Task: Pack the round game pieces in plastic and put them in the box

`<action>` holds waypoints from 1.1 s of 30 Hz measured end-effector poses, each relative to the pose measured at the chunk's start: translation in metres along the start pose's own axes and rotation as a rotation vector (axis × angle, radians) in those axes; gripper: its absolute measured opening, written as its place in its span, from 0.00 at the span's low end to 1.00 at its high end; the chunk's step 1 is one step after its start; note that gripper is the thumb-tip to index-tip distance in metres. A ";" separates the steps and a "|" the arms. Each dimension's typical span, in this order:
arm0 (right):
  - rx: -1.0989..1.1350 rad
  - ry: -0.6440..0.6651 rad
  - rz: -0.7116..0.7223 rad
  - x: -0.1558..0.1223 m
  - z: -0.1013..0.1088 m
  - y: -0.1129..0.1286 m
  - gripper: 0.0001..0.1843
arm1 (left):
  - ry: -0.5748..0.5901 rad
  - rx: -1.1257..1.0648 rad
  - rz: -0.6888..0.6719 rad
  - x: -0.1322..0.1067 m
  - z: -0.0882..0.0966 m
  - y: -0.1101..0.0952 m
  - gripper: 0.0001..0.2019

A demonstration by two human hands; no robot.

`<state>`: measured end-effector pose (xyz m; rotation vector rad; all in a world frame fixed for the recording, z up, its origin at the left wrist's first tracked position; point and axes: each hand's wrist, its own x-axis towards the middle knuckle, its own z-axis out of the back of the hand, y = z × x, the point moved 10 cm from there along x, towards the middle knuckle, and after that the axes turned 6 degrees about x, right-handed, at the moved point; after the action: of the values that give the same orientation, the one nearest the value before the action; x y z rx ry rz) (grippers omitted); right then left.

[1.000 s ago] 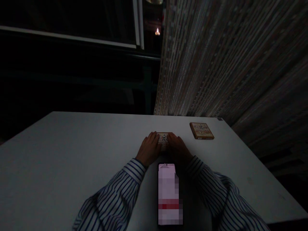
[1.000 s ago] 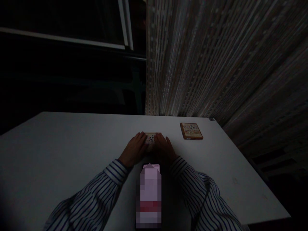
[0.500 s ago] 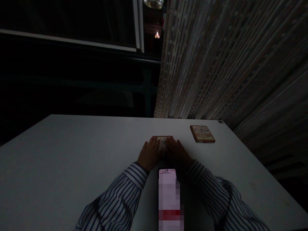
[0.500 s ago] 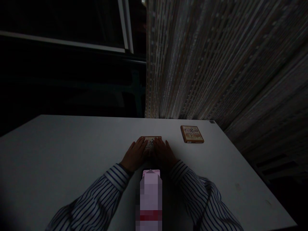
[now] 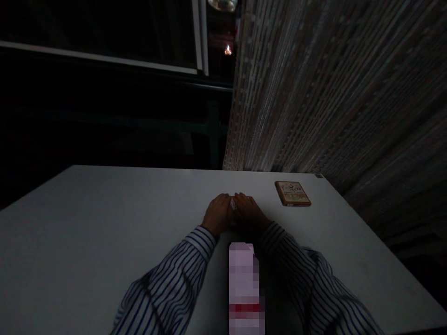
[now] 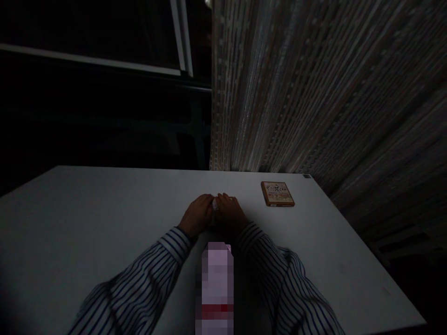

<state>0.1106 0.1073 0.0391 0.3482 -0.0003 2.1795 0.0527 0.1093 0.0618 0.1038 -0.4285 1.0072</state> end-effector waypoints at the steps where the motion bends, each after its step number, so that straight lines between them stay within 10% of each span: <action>1: 0.004 -0.003 0.001 0.000 0.000 0.000 0.26 | 0.001 0.003 -0.010 0.001 -0.003 -0.001 0.18; 33: 0.001 0.015 -0.308 -0.033 -0.001 -0.038 0.26 | 0.150 -0.007 0.162 -0.014 -0.013 0.012 0.23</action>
<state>0.1584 0.1039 0.0249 0.3107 0.0587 1.8769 0.0397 0.1081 0.0432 -0.0130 -0.3061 1.1642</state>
